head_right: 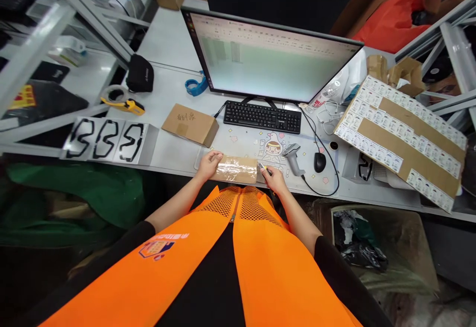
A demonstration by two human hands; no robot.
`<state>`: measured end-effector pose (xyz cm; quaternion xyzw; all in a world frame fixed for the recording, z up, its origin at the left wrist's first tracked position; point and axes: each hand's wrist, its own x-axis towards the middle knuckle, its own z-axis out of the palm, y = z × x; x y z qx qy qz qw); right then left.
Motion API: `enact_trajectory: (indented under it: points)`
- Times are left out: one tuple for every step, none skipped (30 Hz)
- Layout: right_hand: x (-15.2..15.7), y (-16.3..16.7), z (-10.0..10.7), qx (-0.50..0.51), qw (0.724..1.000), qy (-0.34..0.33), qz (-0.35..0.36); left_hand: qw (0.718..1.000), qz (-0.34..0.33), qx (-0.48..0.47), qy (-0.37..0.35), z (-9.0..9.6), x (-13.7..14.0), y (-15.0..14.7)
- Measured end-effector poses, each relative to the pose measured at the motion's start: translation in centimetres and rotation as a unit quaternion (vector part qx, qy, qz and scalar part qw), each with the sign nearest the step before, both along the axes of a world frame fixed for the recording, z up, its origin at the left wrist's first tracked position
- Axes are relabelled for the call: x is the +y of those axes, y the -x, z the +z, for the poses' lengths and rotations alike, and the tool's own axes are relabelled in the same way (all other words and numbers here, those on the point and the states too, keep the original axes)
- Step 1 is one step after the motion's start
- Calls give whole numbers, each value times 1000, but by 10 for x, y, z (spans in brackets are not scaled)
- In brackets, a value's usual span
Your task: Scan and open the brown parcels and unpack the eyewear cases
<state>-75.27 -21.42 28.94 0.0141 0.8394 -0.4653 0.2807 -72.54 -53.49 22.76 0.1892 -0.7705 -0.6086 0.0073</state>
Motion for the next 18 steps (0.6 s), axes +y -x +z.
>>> enact_trajectory:
  points:
    - [0, -1, 1, -1, 1000, -2, 1, 1000, 2, -1, 2, 0, 0, 0]
    - [0, -2, 2, -3, 1000, -3, 5, 1000, 5, -3, 6, 1, 0, 0]
    - [1, -4, 2, -4, 1000, -5, 10, 1000, 8, -4, 10, 1, 0, 0]
    - [0, -6, 2, -2, 1000, -9, 18, 1000, 11, -7, 14, 2, 1, -1]
    - [0, -10, 2, 3, 1000, -15, 27, 1000, 14, -9, 18, 2, 2, -1]
    - [0, -14, 2, 12, 999, -20, 39, 1000, 16, -11, 21, 2, 2, -2]
    - [0, -18, 2, 25, 998, -26, 53, 1000, 18, -12, 23, 2, 3, -2]
    - [0, -23, 3, 38, 997, -30, 66, 999, 19, -11, 24, 3, 4, -3]
    - [1, -27, 3, 49, 995, -31, 79, 999, 22, -9, 24, 3, 4, -3]
    - [3, -32, 4, 54, 994, -30, 91, 999, 24, -7, 23, 3, 5, -3]
    - [7, -35, 5, 52, 993, -28, 105, 999, 26, -6, 22, 3, 6, -2]
    - [13, -37, 7, 44, 991, -28, 119, 999, 27, -7, 19, 2, 7, -2]
    - [20, -38, 8, 29, 991, -30, 130, 999, 26, -9, 17, 2, 7, -1]
    - [28, -36, 11, 12, 991, -39, 131, 1000, 25, -11, 13, 1, 7, 0]
    - [36, -31, 13, 0, 991, -52, 125, 1000, 21, -11, 8, 0, 7, 0]
    - [42, -24, 17, -4, 991, -68, 116, 1000, 17, -7, 2, -1, 6, -1]
    - [45, -15, 22, 5, 990, -87, 111, 1000, 12, 0, -6, -3, 4, -3]
    - [44, -4, 28, 27, 987, -109, 117, 1000, 7, 8, -17, -5, 2, -6]
